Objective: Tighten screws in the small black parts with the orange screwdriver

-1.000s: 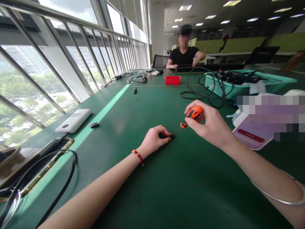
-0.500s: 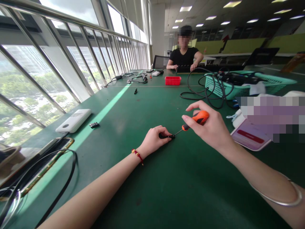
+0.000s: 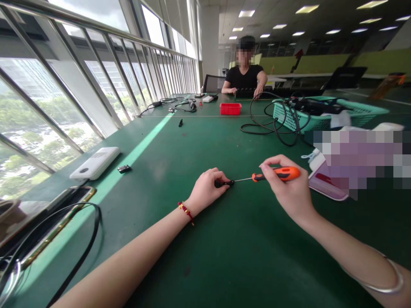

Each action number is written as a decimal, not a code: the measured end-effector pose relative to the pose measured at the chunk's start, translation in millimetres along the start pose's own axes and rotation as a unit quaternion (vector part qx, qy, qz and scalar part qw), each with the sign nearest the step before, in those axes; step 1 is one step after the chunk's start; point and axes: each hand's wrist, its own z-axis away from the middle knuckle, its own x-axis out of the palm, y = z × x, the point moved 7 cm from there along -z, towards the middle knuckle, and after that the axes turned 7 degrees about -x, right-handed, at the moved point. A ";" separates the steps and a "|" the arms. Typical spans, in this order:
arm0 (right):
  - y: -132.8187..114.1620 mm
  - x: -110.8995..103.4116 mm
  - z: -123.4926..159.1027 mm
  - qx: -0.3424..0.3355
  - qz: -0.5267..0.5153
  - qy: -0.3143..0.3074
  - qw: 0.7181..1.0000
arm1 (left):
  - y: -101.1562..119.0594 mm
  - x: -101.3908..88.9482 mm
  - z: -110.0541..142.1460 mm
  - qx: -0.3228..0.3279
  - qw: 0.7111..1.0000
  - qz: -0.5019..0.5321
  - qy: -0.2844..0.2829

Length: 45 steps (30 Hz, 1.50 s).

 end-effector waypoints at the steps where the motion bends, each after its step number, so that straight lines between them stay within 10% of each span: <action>1: 1.9 0.9 5.4 -0.004 -0.021 0.001 1.000 | 0.3 -0.5 0.3 0.001 1.000 -0.006 0.005; 10: 19.1 17.4 27.7 0.012 -0.152 -0.015 0.988 | -7.2 -7.2 0.2 -0.045 0.998 -0.012 0.049; 45: 6.9 11.2 30.2 -0.041 -0.090 0.025 0.995 | 1.8 -5.3 3.5 0.000 0.995 -0.086 0.048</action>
